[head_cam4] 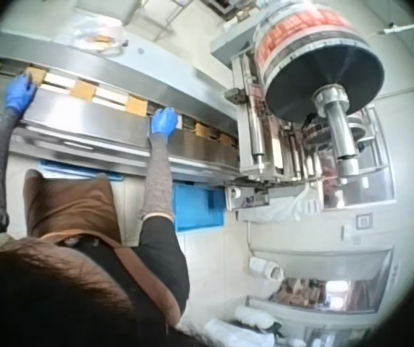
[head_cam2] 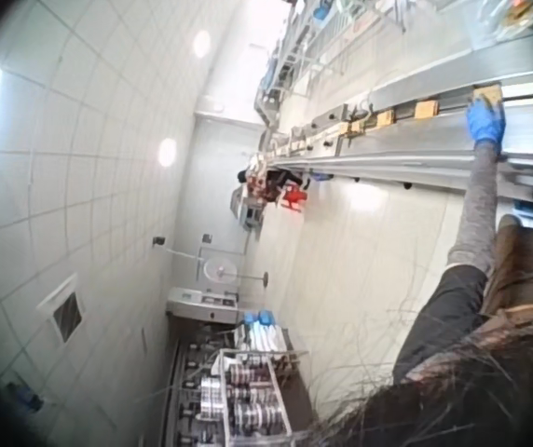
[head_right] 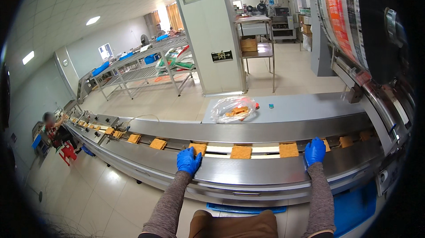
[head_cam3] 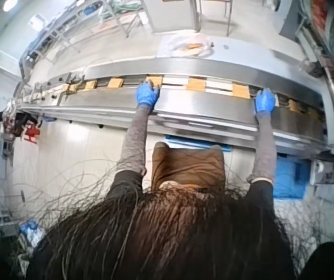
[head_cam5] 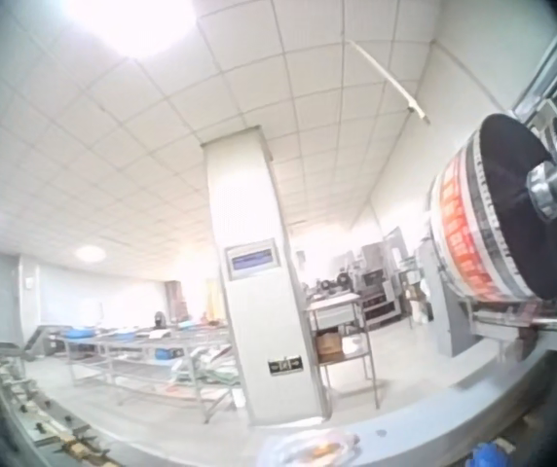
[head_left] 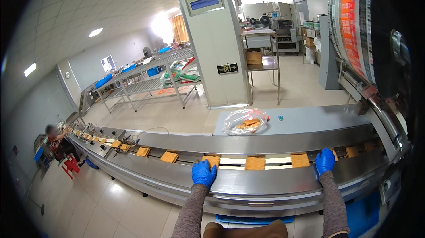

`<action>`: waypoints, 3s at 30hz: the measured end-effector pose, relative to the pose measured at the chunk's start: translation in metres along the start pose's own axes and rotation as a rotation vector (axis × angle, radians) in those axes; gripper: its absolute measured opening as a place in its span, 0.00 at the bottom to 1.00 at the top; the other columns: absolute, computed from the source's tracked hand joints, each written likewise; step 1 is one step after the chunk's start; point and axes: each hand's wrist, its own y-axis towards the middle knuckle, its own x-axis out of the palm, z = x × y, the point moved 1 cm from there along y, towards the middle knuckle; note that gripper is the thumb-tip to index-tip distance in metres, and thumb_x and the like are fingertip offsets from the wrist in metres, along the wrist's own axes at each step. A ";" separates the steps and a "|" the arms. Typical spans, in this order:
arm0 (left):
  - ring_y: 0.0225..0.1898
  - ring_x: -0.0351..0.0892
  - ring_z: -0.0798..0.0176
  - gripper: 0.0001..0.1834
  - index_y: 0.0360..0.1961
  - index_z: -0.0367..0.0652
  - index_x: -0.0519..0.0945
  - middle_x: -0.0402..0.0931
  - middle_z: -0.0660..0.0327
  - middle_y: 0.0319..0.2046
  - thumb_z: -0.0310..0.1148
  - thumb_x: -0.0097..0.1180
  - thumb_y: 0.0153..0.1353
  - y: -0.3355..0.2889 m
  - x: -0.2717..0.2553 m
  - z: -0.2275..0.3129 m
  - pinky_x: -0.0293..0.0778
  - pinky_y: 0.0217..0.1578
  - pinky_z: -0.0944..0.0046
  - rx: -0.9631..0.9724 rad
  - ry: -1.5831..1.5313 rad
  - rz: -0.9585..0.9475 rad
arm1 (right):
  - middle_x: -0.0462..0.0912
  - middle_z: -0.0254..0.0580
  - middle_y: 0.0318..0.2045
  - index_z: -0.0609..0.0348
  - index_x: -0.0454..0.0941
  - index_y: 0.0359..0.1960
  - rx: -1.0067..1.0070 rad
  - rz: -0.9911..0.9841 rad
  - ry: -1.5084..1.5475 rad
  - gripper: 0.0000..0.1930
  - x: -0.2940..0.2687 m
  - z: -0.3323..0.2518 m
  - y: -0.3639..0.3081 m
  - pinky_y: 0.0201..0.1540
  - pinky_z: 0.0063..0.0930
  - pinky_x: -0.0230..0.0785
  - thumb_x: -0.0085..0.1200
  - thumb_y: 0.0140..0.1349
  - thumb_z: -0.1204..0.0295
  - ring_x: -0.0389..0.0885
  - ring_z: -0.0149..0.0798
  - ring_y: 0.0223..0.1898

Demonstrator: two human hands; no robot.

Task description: The person places small orange rectangular items onto a moving conveyor belt in a factory setting. They wear blue gloves and repeatedly position the items at regular intervals as the belt advances toward a labeling machine.

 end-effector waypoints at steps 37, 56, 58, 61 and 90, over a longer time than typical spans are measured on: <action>0.72 0.33 0.32 0.47 0.67 0.37 0.62 0.48 0.37 0.69 0.67 0.39 0.61 -0.033 0.021 0.184 0.22 0.66 0.33 0.127 -0.102 -0.222 | 0.82 0.59 0.37 0.63 0.80 0.35 0.330 -0.399 -0.042 0.17 -0.006 -0.006 0.005 0.43 0.49 0.74 0.54 0.57 0.59 0.81 0.58 0.41; 0.33 0.76 0.43 0.17 0.35 0.38 0.77 0.76 0.48 0.30 0.43 0.58 0.55 0.003 0.016 0.017 0.70 0.36 0.45 0.032 -0.154 0.191 | 0.77 0.58 0.27 0.62 0.76 0.24 0.055 -0.048 0.069 0.08 0.024 0.018 0.000 0.36 0.51 0.69 0.53 0.56 0.70 0.77 0.60 0.33; 0.33 0.76 0.43 0.16 0.34 0.39 0.77 0.76 0.48 0.29 0.43 0.58 0.55 0.003 0.011 0.020 0.70 0.36 0.45 0.011 -0.092 0.184 | 0.79 0.60 0.30 0.64 0.77 0.26 0.186 -0.171 -0.007 0.11 0.028 0.027 -0.001 0.37 0.51 0.70 0.52 0.58 0.67 0.78 0.61 0.35; 0.34 0.76 0.43 0.16 0.32 0.39 0.75 0.75 0.48 0.30 0.43 0.59 0.54 0.003 0.010 0.016 0.70 0.36 0.46 -0.054 -0.110 0.165 | 0.80 0.62 0.34 0.65 0.78 0.31 0.266 -0.300 -0.012 0.14 0.043 0.038 0.002 0.39 0.51 0.72 0.51 0.60 0.64 0.79 0.61 0.38; 0.46 0.73 0.42 0.29 0.48 0.32 0.73 0.73 0.43 0.44 0.48 0.58 0.56 0.000 0.014 0.005 0.68 0.48 0.48 -0.173 -0.070 0.134 | 0.80 0.64 0.41 0.66 0.77 0.41 0.206 -0.275 -0.066 0.16 0.059 0.048 0.003 0.44 0.51 0.70 0.50 0.62 0.64 0.78 0.62 0.44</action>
